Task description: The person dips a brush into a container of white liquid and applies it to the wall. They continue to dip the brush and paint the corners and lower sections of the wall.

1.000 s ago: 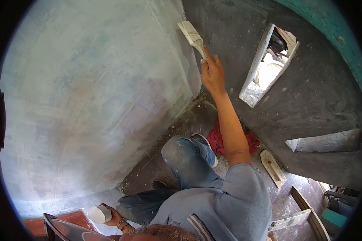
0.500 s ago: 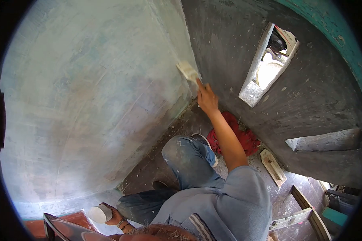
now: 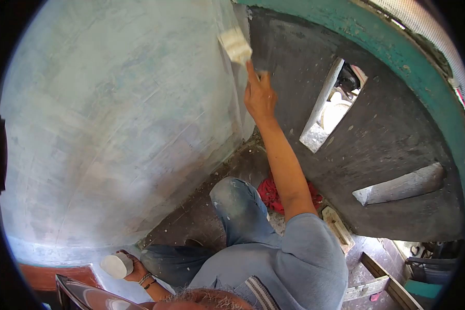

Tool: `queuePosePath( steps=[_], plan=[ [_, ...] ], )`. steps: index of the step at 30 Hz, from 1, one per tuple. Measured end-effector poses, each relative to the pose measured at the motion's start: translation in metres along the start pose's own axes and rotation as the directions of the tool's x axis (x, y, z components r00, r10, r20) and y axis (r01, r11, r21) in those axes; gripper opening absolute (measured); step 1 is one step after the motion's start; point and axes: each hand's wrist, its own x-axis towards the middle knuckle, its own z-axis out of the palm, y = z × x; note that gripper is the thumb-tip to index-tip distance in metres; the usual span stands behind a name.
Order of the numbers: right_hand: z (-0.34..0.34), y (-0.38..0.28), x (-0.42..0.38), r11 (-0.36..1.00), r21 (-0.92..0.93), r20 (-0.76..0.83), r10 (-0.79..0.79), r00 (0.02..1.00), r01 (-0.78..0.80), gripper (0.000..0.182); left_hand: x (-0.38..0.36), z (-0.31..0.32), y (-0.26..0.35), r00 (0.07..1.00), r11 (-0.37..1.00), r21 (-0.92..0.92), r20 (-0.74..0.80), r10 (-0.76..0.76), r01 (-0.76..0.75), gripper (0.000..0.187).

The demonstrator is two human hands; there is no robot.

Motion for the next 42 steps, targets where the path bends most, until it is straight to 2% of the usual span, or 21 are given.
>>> queuePosePath(
  steps=[3,5,7,10,16,18,20,23,26,29,32,35,38,42],
  plan=[
    [0.020,0.030,-0.061,0.993,-0.106,0.100,0.062,0.993,-0.051,0.050,-0.001,-0.006,0.007,1.000,1.000,-0.029,-0.008,0.011,-0.011,0.062],
    [0.023,0.053,-0.119,0.991,0.036,0.194,0.123,0.973,-0.132,0.047,-0.002,-0.010,0.009,1.000,0.998,-0.056,-0.001,0.011,-0.011,0.062],
    [0.019,0.064,-0.161,0.965,0.178,0.215,0.154,0.964,-0.194,0.042,-0.002,-0.012,0.010,1.000,0.998,-0.070,-0.005,0.005,-0.006,0.062],
    [0.002,0.052,-0.175,0.771,0.385,0.330,0.398,0.856,-0.507,0.039,-0.001,-0.020,0.016,1.000,0.997,-0.070,-0.031,0.004,-0.006,0.063],
    [-0.029,0.013,-0.085,0.770,0.470,0.236,0.362,0.902,-0.432,0.034,-0.010,-0.020,0.020,0.999,0.995,-0.092,-0.010,0.031,-0.032,0.063],
    [-0.035,0.002,-0.048,0.805,0.499,0.162,0.277,0.947,-0.321,0.033,-0.012,-0.023,0.024,0.999,0.994,-0.101,-0.012,0.036,-0.037,0.063],
    [-0.034,-0.005,-0.016,0.851,0.485,0.076,0.187,0.979,-0.200,0.034,-0.011,-0.025,0.024,0.999,0.993,-0.109,-0.008,0.040,-0.041,0.063],
    [-0.032,-0.016,0.025,0.915,0.371,0.028,0.161,0.987,-0.160,0.032,-0.009,-0.026,0.024,0.999,0.993,-0.108,0.004,0.041,-0.040,0.063],
    [-0.028,-0.023,0.058,0.905,0.400,-0.033,0.171,0.985,-0.143,0.032,-0.008,-0.027,0.026,0.999,0.995,-0.094,0.009,0.042,-0.041,0.064],
    [-0.023,-0.020,0.078,0.912,0.369,-0.059,0.215,0.975,-0.179,0.033,-0.008,-0.028,0.026,0.999,0.996,-0.081,0.014,0.049,-0.047,0.064],
    [-0.023,-0.012,0.063,0.702,0.657,-0.025,0.386,0.922,-0.276,0.030,-0.008,-0.030,0.026,0.999,0.997,-0.063,0.013,0.050,-0.049,0.064],
    [-0.024,-0.042,0.031,0.577,0.761,-0.001,0.457,0.889,-0.296,0.028,-0.010,-0.034,0.026,0.998,0.997,-0.050,0.009,0.057,-0.056,0.064],
    [-0.003,-0.025,0.044,0.627,0.726,0.063,0.349,0.935,-0.283,0.026,-0.011,-0.032,0.026,0.997,0.997,-0.020,0.025,0.073,-0.073,0.064],
    [-0.010,-0.025,0.087,0.524,0.703,0.263,0.437,0.861,-0.480,0.023,-0.012,-0.017,0.021,0.997,0.998,-0.042,0.054,0.054,-0.052,0.065]
  ],
)
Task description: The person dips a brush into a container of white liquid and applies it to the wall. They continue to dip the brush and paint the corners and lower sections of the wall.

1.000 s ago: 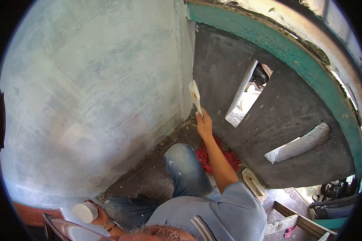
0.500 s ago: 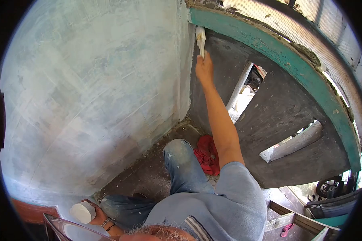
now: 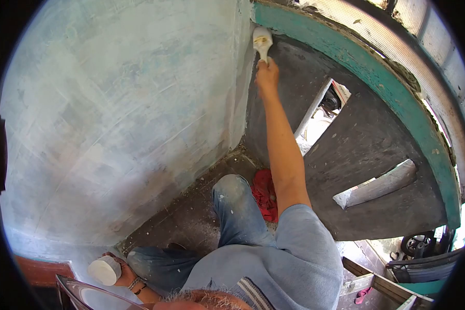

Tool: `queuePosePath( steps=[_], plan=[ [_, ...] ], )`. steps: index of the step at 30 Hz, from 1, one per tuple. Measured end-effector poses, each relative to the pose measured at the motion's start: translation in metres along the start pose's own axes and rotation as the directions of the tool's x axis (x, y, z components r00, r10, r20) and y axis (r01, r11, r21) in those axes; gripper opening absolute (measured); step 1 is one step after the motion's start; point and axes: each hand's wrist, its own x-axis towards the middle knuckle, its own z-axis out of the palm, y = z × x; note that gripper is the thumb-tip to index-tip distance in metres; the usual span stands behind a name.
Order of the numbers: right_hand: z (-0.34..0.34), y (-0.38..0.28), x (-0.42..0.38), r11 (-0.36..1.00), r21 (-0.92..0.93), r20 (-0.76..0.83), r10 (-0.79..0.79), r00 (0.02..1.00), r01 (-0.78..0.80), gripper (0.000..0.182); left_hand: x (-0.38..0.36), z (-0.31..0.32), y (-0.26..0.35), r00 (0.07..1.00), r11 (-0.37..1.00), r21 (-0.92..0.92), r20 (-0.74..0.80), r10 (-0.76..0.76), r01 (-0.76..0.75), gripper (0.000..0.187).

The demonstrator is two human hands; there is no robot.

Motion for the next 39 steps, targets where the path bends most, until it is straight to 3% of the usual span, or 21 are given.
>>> queuePosePath(
  steps=[4,7,10,13,14,17,24,27,32,34,36,39],
  plan=[
    [-0.012,-0.005,-0.010,0.983,0.161,-0.072,-0.077,0.994,0.087,0.026,0.004,0.002,-0.005,0.999,1.000,-0.017,0.030,-0.016,0.017,0.067],
    [-0.012,0.022,-0.003,0.955,-0.124,-0.116,-0.284,0.952,0.270,0.027,0.005,0.004,-0.006,1.000,1.000,-0.005,0.012,-0.024,0.024,0.068],
    [-0.019,0.005,0.012,0.815,-0.480,-0.017,-0.377,0.926,0.323,0.033,0.007,0.003,-0.006,1.000,1.000,0.017,0.002,-0.004,0.004,0.068],
    [-0.017,-0.023,0.005,0.668,-0.678,-0.019,-0.432,0.902,0.306,0.035,0.006,0.005,-0.007,1.000,1.000,0.031,0.007,-0.004,0.004,0.068],
    [-0.016,-0.033,-0.004,0.672,-0.683,0.010,-0.383,0.924,0.286,0.036,0.007,0.003,-0.007,1.000,1.000,0.012,0.016,-0.009,0.009,0.068],
    [-0.030,-0.016,-0.001,0.516,-0.793,0.088,-0.429,0.899,0.324,0.036,0.008,0.007,-0.011,0.998,0.999,-0.033,0.046,-0.042,0.043,0.069],
    [-0.017,-0.059,-0.004,0.461,-0.826,0.126,-0.410,0.903,0.324,0.033,0.009,0.005,-0.010,0.999,0.999,-0.016,0.024,-0.028,0.029,0.073],
    [-0.018,-0.031,0.007,0.408,-0.836,0.116,-0.523,0.845,0.368,0.030,0.009,0.006,-0.010,0.999,0.999,-0.029,0.027,-0.031,0.032,0.073],
    [-0.030,0.055,-0.023,0.427,-0.874,0.102,-0.304,0.947,0.231,0.025,0.005,0.008,-0.007,0.999,0.998,-0.044,0.022,-0.036,0.037,0.073],
    [-0.047,0.122,-0.041,0.440,-0.889,0.072,-0.139,0.988,0.127,0.025,0.003,0.008,-0.006,0.999,0.998,-0.055,0.021,-0.032,0.033,0.072],
    [-0.064,0.175,-0.051,0.351,-0.935,0.068,0.067,0.995,0.040,0.026,0.003,0.010,-0.005,1.000,0.998,-0.053,0.016,-0.026,0.026,0.071],
    [-0.069,0.158,-0.050,0.461,-0.882,0.080,-0.060,0.995,0.098,0.028,0.004,0.018,-0.006,0.999,0.999,-0.031,0.005,-0.043,0.043,0.070]
  ],
)
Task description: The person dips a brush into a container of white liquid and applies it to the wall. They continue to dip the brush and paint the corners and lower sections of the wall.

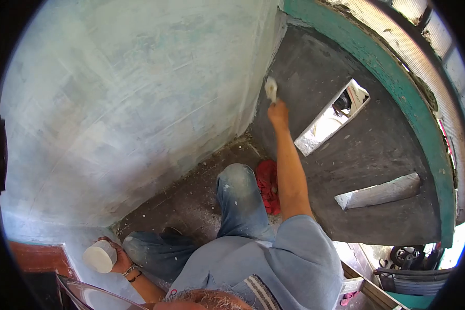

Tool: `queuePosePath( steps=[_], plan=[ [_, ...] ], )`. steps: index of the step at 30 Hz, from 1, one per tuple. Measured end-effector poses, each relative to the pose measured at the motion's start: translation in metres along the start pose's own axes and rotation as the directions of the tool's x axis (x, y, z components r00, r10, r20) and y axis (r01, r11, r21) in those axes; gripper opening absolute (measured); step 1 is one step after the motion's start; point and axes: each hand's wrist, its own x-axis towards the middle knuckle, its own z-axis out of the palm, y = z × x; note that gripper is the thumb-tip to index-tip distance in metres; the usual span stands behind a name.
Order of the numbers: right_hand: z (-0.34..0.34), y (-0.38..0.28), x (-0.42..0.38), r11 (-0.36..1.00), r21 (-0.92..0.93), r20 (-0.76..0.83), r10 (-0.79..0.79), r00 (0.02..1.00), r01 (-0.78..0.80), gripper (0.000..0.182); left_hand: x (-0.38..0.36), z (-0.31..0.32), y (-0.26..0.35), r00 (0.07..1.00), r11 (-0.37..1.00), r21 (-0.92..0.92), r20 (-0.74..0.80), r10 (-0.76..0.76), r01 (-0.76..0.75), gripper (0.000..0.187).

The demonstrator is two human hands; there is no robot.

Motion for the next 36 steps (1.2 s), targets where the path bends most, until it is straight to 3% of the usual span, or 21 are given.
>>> queuePosePath(
  steps=[2,4,7,11,13,16,19,22,25,28,31,34,36],
  plan=[
    [-0.050,-0.041,0.009,0.992,0.121,-0.158,-0.011,0.987,0.030,0.028,0.002,-0.006,0.002,1.000,1.000,0.000,-0.011,0.012,-0.012,0.069],
    [-0.098,-0.083,0.015,0.957,0.217,-0.369,-0.104,0.923,0.195,0.026,0.002,-0.008,-0.001,1.000,1.000,-0.012,-0.014,0.012,-0.012,0.068],
    [-0.105,-0.083,0.016,0.954,0.224,-0.394,-0.098,0.914,0.199,0.025,0.003,-0.003,-0.005,1.000,0.999,-0.032,-0.004,0.010,-0.010,0.067],
    [-0.007,0.004,-0.018,0.988,0.154,-0.120,0.036,0.992,-0.017,0.026,0.003,-0.008,-0.006,1.000,0.999,-0.044,0.011,0.024,-0.023,0.067],
    [0.018,0.016,-0.050,0.988,0.147,-0.139,0.066,0.988,-0.045,0.028,0.002,-0.013,-0.001,0.999,1.000,-0.008,-0.010,0.030,-0.030,0.068],
    [0.010,0.014,-0.060,0.792,0.572,0.016,0.250,0.968,-0.214,0.025,-0.003,-0.017,0.006,0.998,0.999,0.029,-0.034,0.044,-0.043,0.068],
    [-0.036,-0.041,-0.058,0.508,0.858,-0.025,0.194,0.981,-0.078,0.020,-0.001,-0.015,0.006,0.999,0.999,-0.030,0.027,0.021,-0.020,0.068],
    [-0.051,-0.073,-0.028,0.415,0.909,-0.100,0.166,0.981,0.022,0.016,-0.002,-0.008,0.002,0.998,1.000,-0.021,0.057,0.009,-0.008,0.069],
    [-0.064,-0.092,-0.009,0.489,0.870,0.004,0.113,0.994,-0.059,0.017,-0.001,-0.006,0.000,0.999,1.000,-0.018,0.036,0.014,-0.013,0.066],
    [-0.051,-0.088,0.027,0.515,0.854,-0.107,0.039,0.993,0.072,0.017,0.000,-0.004,-0.003,1.000,0.999,-0.032,-0.008,0.029,-0.030,0.061],
    [-0.051,-0.096,0.067,0.656,0.720,-0.275,-0.030,0.961,0.226,0.018,0.003,-0.004,-0.005,1.000,1.000,-0.023,0.009,0.016,-0.016,0.064],
    [-0.050,-0.098,0.095,0.653,0.743,-0.266,0.086,0.960,0.147,0.018,0.004,-0.010,-0.005,1.000,1.000,-0.028,0.001,-0.006,0.006,0.070],
    [0.007,-0.063,0.082,0.753,0.605,-0.439,0.045,0.897,0.258,0.016,0.006,-0.007,-0.006,1.000,0.998,-0.064,-0.011,-0.023,0.022,0.070]
  ],
)
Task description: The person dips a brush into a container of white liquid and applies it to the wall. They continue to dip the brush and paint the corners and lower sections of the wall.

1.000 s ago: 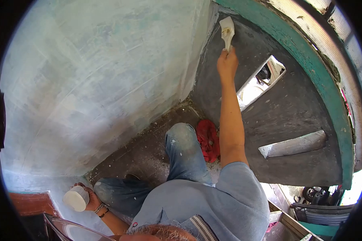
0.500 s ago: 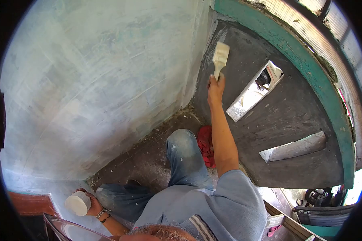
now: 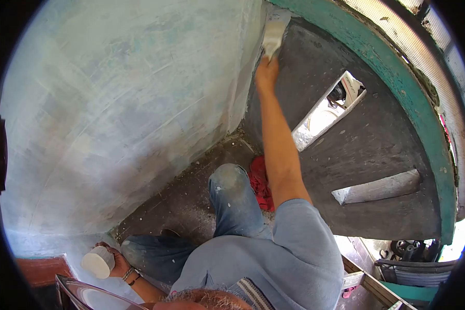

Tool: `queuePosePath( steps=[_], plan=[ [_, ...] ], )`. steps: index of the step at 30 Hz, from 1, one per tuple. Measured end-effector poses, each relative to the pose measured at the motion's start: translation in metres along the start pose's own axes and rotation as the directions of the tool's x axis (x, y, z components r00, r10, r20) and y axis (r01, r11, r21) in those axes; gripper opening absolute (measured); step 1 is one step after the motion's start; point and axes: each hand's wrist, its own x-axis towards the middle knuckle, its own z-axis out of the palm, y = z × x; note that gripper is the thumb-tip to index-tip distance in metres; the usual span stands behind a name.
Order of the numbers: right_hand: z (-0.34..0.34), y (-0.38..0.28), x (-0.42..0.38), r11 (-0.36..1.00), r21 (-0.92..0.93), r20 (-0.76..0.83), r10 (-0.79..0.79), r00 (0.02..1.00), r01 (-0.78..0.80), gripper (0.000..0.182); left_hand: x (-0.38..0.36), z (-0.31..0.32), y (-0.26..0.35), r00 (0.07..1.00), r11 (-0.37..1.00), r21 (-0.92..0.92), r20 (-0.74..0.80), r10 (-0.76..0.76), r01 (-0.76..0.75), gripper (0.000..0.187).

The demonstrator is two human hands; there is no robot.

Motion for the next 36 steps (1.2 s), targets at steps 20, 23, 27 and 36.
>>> queuePosePath(
  steps=[20,23,27,36],
  plan=[
    [-0.093,0.017,-0.138,0.718,0.190,0.163,0.650,0.743,-0.670,0.011,-0.003,0.004,0.002,1.000,1.000,0.003,-0.011,0.007,-0.007,0.067],
    [-0.092,0.036,-0.169,0.411,0.230,0.310,0.828,0.467,-0.882,0.007,-0.002,0.003,0.005,1.000,0.999,0.036,0.011,0.010,-0.011,0.066],
    [-0.071,0.010,-0.088,0.306,0.571,0.459,0.650,0.606,-0.762,0.008,-0.005,-0.009,0.010,1.000,0.999,0.023,-0.007,0.025,-0.024,0.066],
    [-0.025,-0.118,-0.026,0.766,0.506,0.149,0.374,0.915,-0.396,0.005,-0.007,0.001,0.006,1.000,1.000,-0.020,0.019,0.020,-0.019,0.071]
  ],
)
